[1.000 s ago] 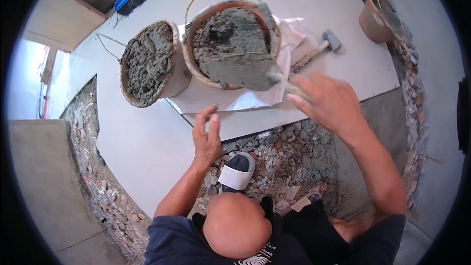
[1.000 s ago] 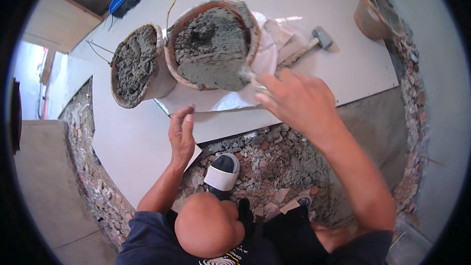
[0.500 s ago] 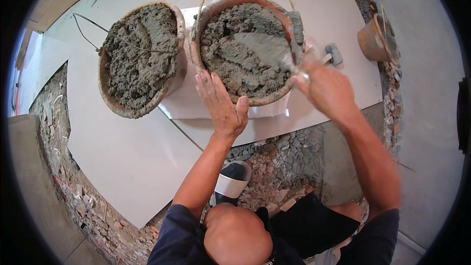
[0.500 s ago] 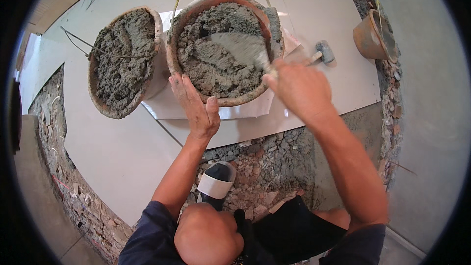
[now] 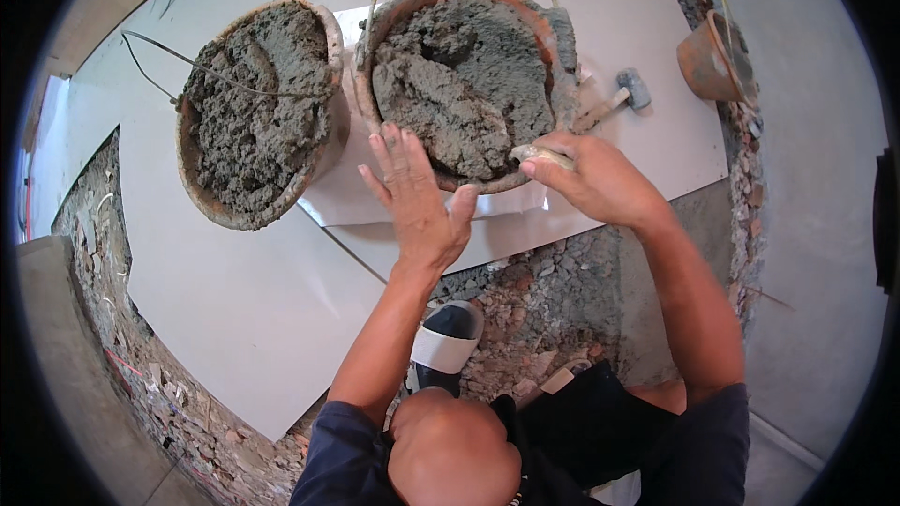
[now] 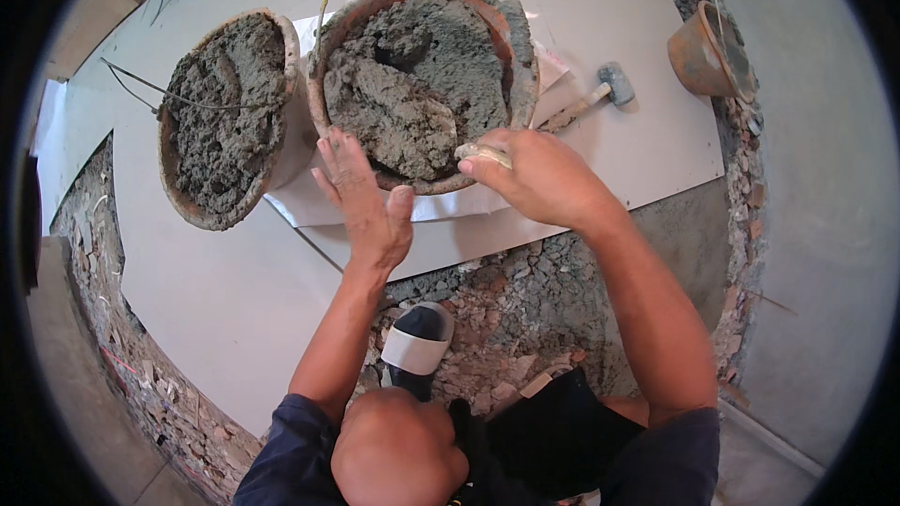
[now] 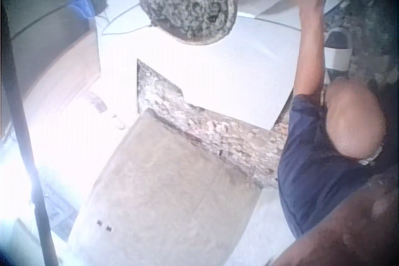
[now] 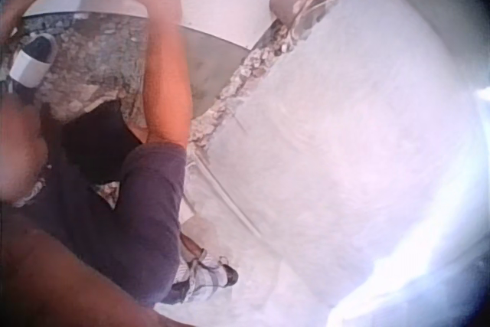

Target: The person unpacks a large ceramic tile from cardboard packaging, places it on a prepared floor area, and uses a rubber mallet to tap it into position. The person then scoops cement from a bucket and spreads it evenly on the floor with a trowel to prepare for the next tile.

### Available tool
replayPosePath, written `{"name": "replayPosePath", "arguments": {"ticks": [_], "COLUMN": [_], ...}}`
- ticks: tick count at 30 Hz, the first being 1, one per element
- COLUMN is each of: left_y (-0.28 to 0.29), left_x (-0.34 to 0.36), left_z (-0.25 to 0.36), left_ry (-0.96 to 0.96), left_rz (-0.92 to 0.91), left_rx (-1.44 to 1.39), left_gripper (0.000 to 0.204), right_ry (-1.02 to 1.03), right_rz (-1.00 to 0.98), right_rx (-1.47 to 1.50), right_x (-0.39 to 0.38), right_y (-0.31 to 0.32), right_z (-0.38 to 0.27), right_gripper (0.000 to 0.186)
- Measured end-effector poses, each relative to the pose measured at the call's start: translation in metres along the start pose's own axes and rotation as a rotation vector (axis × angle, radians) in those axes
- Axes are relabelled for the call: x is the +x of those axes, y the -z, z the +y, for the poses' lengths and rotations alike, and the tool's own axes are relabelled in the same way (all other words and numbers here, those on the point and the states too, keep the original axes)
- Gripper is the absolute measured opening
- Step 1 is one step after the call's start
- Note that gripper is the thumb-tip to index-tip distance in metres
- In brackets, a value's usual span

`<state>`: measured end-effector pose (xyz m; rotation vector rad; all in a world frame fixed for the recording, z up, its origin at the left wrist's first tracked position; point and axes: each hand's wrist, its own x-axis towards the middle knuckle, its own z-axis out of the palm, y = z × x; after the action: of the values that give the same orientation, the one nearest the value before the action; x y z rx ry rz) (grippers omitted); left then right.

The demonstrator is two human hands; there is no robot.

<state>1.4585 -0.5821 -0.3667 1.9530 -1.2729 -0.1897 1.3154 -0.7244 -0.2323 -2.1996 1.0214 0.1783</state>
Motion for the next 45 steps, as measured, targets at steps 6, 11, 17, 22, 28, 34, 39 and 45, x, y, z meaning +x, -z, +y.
{"name": "replayPosePath", "arguments": {"ticks": [6, 11, 17, 22, 28, 34, 39, 45], "left_y": [0.033, 0.033, 0.017, -0.039, -0.161, -0.235, -0.230, -0.218], "left_x": [-0.022, -0.036, -0.052, -0.061, -0.205, -0.479, -0.572, -0.542], "left_z": [0.013, 0.038, 0.109, 0.196, 0.269, 0.280, 0.261, 0.268], "left_ry": [-0.163, -0.317, -0.556, -0.907, -0.803, 0.448, 0.195, 0.706], "left_rz": [0.271, 0.356, -0.435, -1.420, -2.020, -2.275, -2.186, -2.414], "left_rx": [-0.225, -0.365, -0.486, -0.131, -0.116, -0.108, 0.122, 0.054], "left_gripper": [0.077, 0.071, 0.066, 0.047, 0.053, 0.062, 0.060, 0.066], "right_ry": [0.039, 0.013, -0.152, -0.762, -1.325, -1.684, -1.815, -1.982], "right_rz": [0.093, 0.270, 0.617, 0.694, 1.006, 1.324, 1.692, 1.452], "right_rx": [0.161, 0.168, 0.179, 0.360, 0.511, 0.705, 1.139, 0.567], "right_x": [-0.026, -0.099, -0.295, -0.465, -0.601, -0.651, -0.659, -0.633], "right_y": [0.023, 0.035, 0.008, -0.037, -0.148, -0.236, -0.267, -0.316], "right_z": [0.019, 0.053, 0.124, 0.129, 0.126, 0.131, 0.127, 0.132], "right_gripper": [0.046, 0.038, 0.036, 0.036, 0.037, 0.037, 0.037, 0.044]}}
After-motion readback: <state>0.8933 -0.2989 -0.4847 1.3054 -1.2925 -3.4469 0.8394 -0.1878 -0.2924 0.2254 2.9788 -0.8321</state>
